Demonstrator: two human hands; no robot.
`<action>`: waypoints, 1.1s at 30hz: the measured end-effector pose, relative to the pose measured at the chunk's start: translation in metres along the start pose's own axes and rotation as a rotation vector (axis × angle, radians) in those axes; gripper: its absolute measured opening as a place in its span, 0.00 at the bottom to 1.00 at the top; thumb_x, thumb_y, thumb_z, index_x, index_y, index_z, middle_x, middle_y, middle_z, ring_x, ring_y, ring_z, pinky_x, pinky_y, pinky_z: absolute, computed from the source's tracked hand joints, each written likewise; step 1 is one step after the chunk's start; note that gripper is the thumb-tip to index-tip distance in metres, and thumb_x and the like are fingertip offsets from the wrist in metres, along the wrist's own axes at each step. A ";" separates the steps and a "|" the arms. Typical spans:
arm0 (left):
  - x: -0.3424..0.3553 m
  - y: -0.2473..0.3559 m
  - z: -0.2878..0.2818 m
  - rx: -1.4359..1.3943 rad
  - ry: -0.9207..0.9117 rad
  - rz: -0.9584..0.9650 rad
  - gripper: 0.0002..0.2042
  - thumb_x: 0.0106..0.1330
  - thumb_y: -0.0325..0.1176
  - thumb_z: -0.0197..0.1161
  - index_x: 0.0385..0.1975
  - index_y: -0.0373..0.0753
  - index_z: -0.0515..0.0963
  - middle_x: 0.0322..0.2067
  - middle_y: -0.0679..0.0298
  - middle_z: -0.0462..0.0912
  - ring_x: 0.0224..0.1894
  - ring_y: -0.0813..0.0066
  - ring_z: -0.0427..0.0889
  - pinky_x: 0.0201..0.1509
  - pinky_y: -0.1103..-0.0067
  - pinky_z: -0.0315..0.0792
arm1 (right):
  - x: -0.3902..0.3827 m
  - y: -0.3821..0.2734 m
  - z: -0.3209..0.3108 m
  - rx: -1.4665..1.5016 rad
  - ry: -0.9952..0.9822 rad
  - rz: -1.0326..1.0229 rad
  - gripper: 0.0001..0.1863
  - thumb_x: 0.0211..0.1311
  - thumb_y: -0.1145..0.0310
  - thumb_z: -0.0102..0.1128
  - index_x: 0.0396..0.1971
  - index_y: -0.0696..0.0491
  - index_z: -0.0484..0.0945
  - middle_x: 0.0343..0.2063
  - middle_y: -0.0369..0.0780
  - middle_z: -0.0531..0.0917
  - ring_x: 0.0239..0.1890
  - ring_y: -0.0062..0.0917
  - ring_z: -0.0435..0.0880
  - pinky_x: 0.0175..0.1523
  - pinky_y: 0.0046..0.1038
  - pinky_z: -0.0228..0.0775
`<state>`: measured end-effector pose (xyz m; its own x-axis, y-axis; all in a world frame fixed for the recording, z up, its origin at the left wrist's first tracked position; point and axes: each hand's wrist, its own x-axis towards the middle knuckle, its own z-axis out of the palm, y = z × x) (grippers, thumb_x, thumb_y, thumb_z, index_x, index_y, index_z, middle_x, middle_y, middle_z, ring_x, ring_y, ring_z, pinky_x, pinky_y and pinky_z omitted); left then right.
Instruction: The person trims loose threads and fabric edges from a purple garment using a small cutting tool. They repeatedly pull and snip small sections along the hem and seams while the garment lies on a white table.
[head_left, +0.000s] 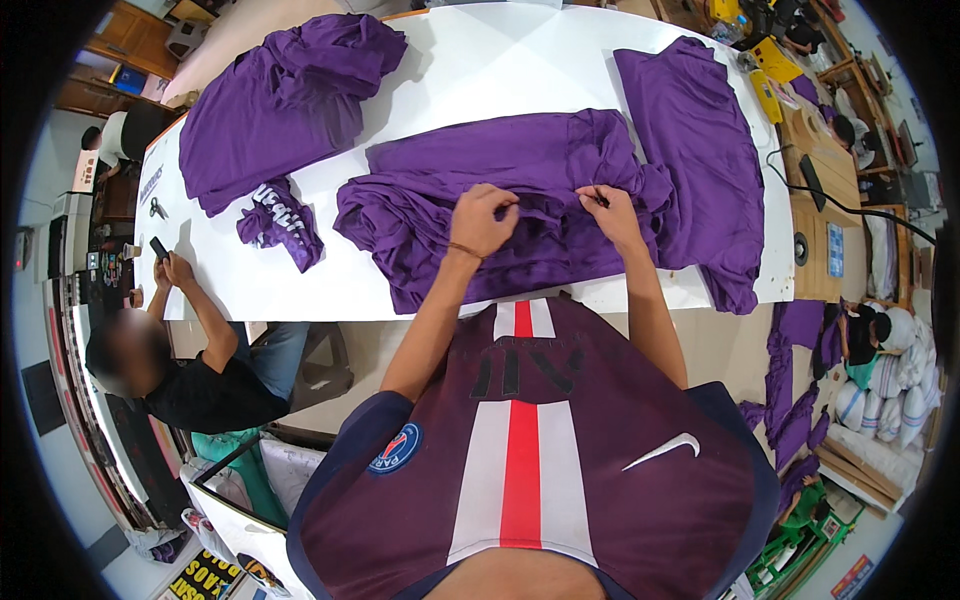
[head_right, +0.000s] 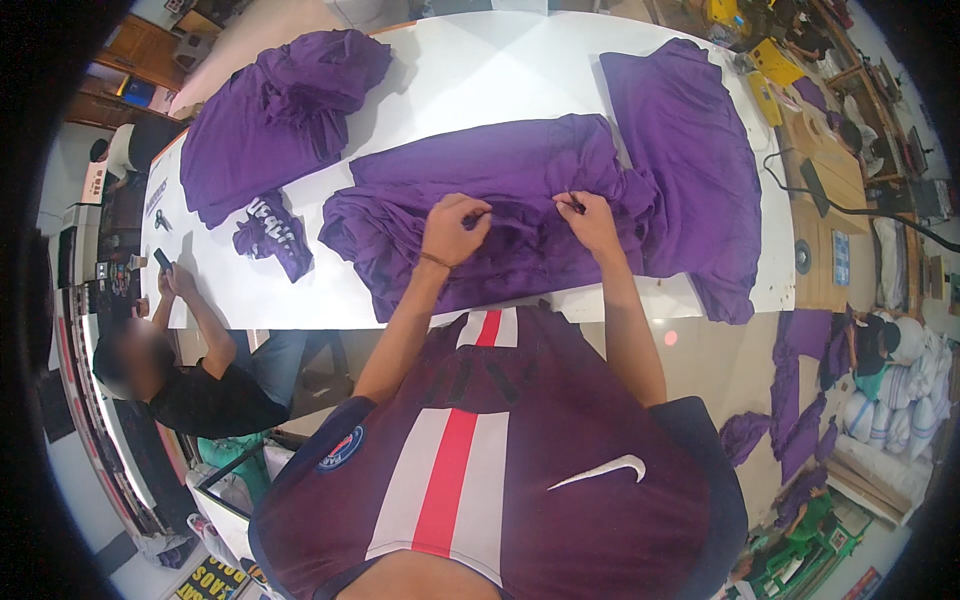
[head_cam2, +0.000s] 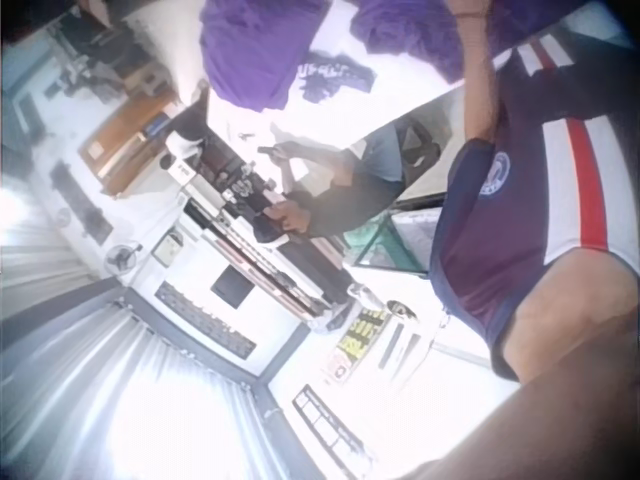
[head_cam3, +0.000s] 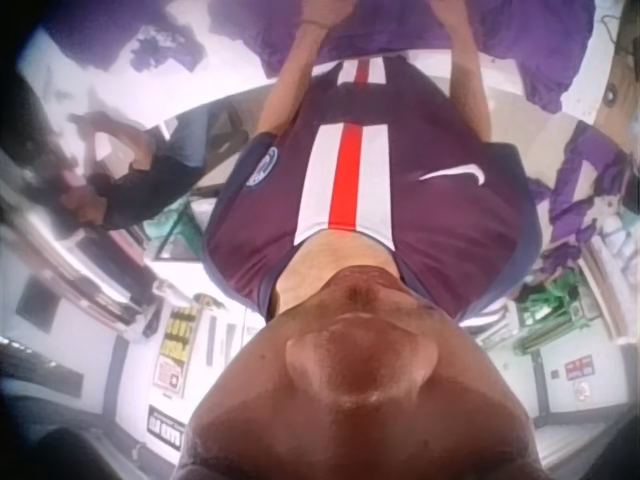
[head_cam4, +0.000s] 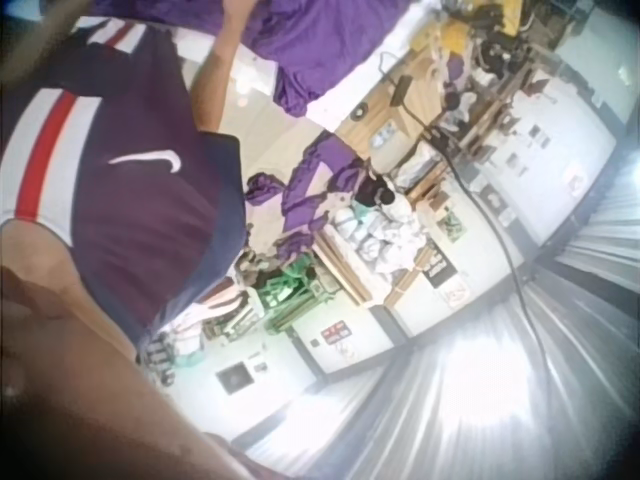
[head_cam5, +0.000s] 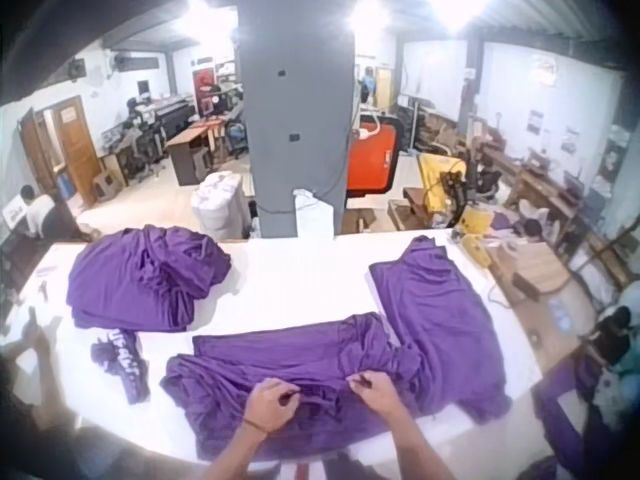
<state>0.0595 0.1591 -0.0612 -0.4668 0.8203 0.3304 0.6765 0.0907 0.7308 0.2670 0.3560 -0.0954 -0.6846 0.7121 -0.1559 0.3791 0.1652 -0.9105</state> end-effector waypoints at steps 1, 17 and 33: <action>-0.001 0.002 0.012 0.007 -0.040 0.009 0.09 0.59 0.29 0.70 0.38 0.37 0.87 0.39 0.56 0.88 0.42 0.58 0.86 0.47 0.68 0.80 | 0.001 -0.004 0.001 -0.016 0.000 0.003 0.14 0.64 0.69 0.69 0.47 0.59 0.87 0.34 0.36 0.87 0.36 0.17 0.80 0.45 0.23 0.71; 0.011 0.001 0.077 0.214 -0.057 -0.286 0.13 0.63 0.39 0.70 0.42 0.37 0.86 0.38 0.51 0.87 0.42 0.48 0.86 0.49 0.60 0.79 | 0.005 -0.012 0.046 -0.310 0.268 -0.186 0.14 0.63 0.61 0.70 0.40 0.57 0.86 0.34 0.40 0.83 0.35 0.33 0.85 0.43 0.35 0.77; -0.011 0.011 0.049 -0.248 0.013 -0.133 0.05 0.56 0.25 0.76 0.32 0.37 0.89 0.36 0.62 0.89 0.33 0.68 0.88 0.37 0.77 0.80 | -0.007 -0.032 0.035 0.317 0.067 0.288 0.10 0.67 0.64 0.70 0.38 0.56 0.85 0.19 0.29 0.75 0.18 0.09 0.68 0.21 0.20 0.56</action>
<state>0.0994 0.1785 -0.0861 -0.5507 0.8028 0.2287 0.4497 0.0545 0.8915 0.2382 0.3217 -0.0780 -0.5333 0.7428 -0.4048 0.3318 -0.2565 -0.9078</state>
